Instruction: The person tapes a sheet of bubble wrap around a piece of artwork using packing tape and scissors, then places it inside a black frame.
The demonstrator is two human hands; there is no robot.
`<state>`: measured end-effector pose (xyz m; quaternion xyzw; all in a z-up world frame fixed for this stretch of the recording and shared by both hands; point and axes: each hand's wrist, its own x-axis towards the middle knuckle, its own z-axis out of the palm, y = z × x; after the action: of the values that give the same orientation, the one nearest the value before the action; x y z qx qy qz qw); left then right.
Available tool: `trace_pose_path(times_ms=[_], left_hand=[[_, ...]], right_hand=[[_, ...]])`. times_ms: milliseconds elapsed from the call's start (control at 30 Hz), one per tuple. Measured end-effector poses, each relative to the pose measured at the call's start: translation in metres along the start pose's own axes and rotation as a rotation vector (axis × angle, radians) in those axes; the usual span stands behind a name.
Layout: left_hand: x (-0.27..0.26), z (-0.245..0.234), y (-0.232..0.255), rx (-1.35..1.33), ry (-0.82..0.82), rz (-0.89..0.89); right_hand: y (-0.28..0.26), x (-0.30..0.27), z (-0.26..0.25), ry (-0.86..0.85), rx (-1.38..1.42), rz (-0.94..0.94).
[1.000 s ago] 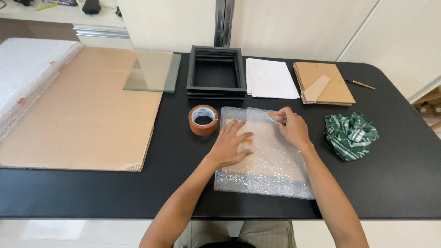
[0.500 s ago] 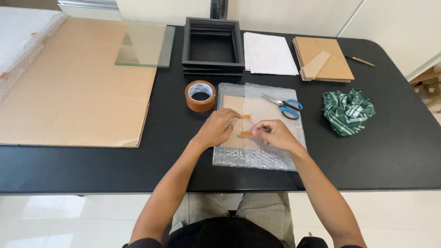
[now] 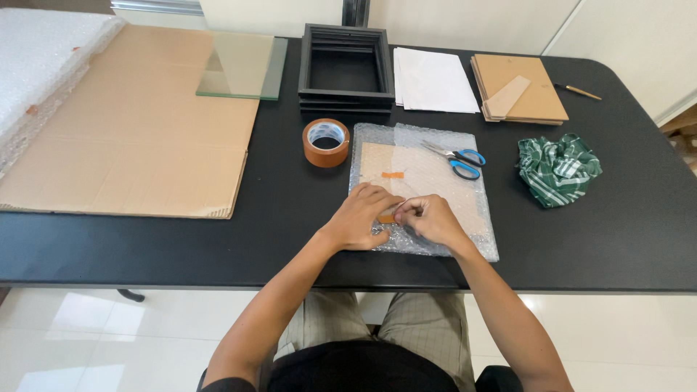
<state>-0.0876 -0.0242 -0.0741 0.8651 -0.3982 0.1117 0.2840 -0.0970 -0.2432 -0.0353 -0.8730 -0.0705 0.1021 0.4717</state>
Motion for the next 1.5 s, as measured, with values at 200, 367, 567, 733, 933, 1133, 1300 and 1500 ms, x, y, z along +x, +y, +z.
trace_pose_path(times_ms=[200, 367, 567, 733, 933, 1133, 1300, 1500], left_hand=[[0.003, 0.0, 0.005, 0.076, 0.049, -0.016], [0.002, 0.003, 0.001, 0.058, 0.031, -0.045], [0.002, 0.0, -0.004, -0.045, 0.072, -0.036], [0.002, 0.001, 0.001, 0.02, 0.094, -0.008], [0.003, 0.013, -0.001, 0.066, 0.106, -0.025], [0.005, 0.012, -0.006, 0.08, 0.072, -0.036], [0.005, 0.005, -0.004, 0.095, 0.066, -0.009], [0.005, 0.008, -0.008, 0.088, 0.096, 0.013]], right_hand=[[-0.005, -0.008, -0.004, -0.006, 0.04, -0.024], [0.004, -0.006, -0.002, -0.005, 0.039, -0.036], [-0.015, -0.016, 0.0, 0.007, -0.028, -0.006], [-0.01, -0.015, 0.002, 0.016, -0.052, 0.007], [-0.005, -0.013, 0.007, 0.043, -0.104, -0.025], [-0.02, -0.018, 0.003, 0.031, -0.116, -0.027], [-0.02, -0.017, 0.003, 0.028, -0.068, -0.001], [-0.019, -0.009, 0.003, 0.05, -0.398, -0.069]])
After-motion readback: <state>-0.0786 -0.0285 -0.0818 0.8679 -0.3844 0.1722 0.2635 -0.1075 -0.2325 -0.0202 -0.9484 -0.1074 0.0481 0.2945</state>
